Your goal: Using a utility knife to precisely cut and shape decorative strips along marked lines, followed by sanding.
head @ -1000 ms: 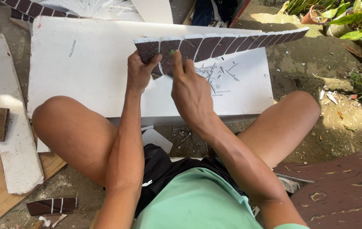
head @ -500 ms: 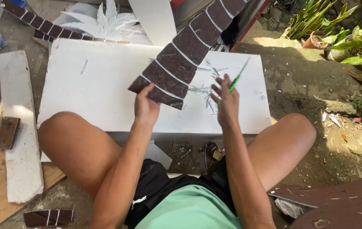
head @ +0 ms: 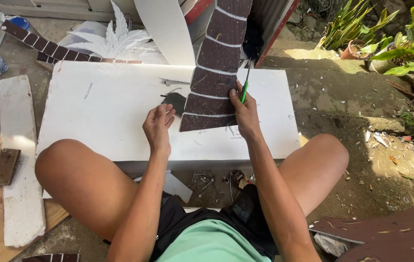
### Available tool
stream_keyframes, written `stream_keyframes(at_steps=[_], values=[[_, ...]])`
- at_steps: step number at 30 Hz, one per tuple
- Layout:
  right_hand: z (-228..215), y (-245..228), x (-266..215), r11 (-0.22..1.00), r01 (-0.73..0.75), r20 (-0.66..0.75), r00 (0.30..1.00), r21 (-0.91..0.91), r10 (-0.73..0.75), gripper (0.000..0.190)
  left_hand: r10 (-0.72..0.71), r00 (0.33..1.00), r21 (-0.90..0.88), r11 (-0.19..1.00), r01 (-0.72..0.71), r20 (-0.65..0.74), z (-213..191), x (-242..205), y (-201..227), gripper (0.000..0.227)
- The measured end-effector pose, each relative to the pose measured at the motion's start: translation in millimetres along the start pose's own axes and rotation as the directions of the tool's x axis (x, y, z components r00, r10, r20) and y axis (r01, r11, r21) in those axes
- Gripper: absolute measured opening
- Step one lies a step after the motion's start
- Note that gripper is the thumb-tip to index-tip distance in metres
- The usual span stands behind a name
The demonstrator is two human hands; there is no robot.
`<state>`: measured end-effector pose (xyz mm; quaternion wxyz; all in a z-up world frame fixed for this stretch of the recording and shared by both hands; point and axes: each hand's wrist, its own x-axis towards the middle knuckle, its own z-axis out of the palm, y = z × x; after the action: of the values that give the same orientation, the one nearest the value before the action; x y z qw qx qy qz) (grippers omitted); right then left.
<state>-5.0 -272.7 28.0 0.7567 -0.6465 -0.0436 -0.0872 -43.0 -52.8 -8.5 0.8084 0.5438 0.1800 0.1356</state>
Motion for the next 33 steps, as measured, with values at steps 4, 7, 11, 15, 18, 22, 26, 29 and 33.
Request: stream_keyframes(at_steps=[4,7,11,15,18,22,26,29,33], values=[[2.6,-12.8,-11.6,0.999,-0.037,0.032,0.999,-0.003,0.037,0.049,0.085,0.97,0.226,0.964,-0.138,0.227,21.9,-2.7,14.7,0.05],[7.8,-11.6,-19.9,0.999,-0.038,0.036,0.999,-0.024,0.039,0.048,0.061,0.915,0.402,0.885,-0.234,0.399,25.9,-0.8,1.2,0.056],[2.4,-2.6,-22.0,0.991,-0.117,0.051,0.991,-0.07,0.121,0.047,0.096,0.909,0.443,0.849,-0.288,0.406,21.1,4.5,-6.5,0.042],[-20.3,9.5,-7.3,0.982,-0.168,0.014,0.985,-0.083,0.17,0.055,0.127,0.913,0.379,0.881,-0.284,0.388,22.3,2.4,15.3,0.033],[-71.1,18.9,3.5,0.81,-0.255,-0.296,0.949,-0.528,0.107,0.038,0.149,0.923,0.314,0.911,-0.268,0.354,11.9,15.0,33.0,0.026],[-107.5,42.4,10.2,0.544,-0.405,-0.419,0.902,-0.735,0.105,0.038,0.118,0.943,0.203,0.961,-0.187,0.312,6.2,20.0,73.1,0.019],[-70.1,3.1,-4.0,0.395,-0.33,-0.33,0.941,-0.857,0.071,0.052,-0.002,0.966,-0.116,0.993,0.033,0.258,-0.4,42.4,94.4,0.022],[-26.4,-27.1,-15.5,0.561,-0.188,-0.18,0.981,-0.806,0.07,0.059,-0.053,0.979,-0.156,0.984,0.085,0.199,-3.7,69.0,80.7,0.028],[43.6,-55.3,-23.2,0.975,-0.22,0.163,0.961,-0.044,0.224,0.091,-0.013,0.988,-0.136,0.99,0.034,0.154,23.4,45.6,71.1,0.038]])
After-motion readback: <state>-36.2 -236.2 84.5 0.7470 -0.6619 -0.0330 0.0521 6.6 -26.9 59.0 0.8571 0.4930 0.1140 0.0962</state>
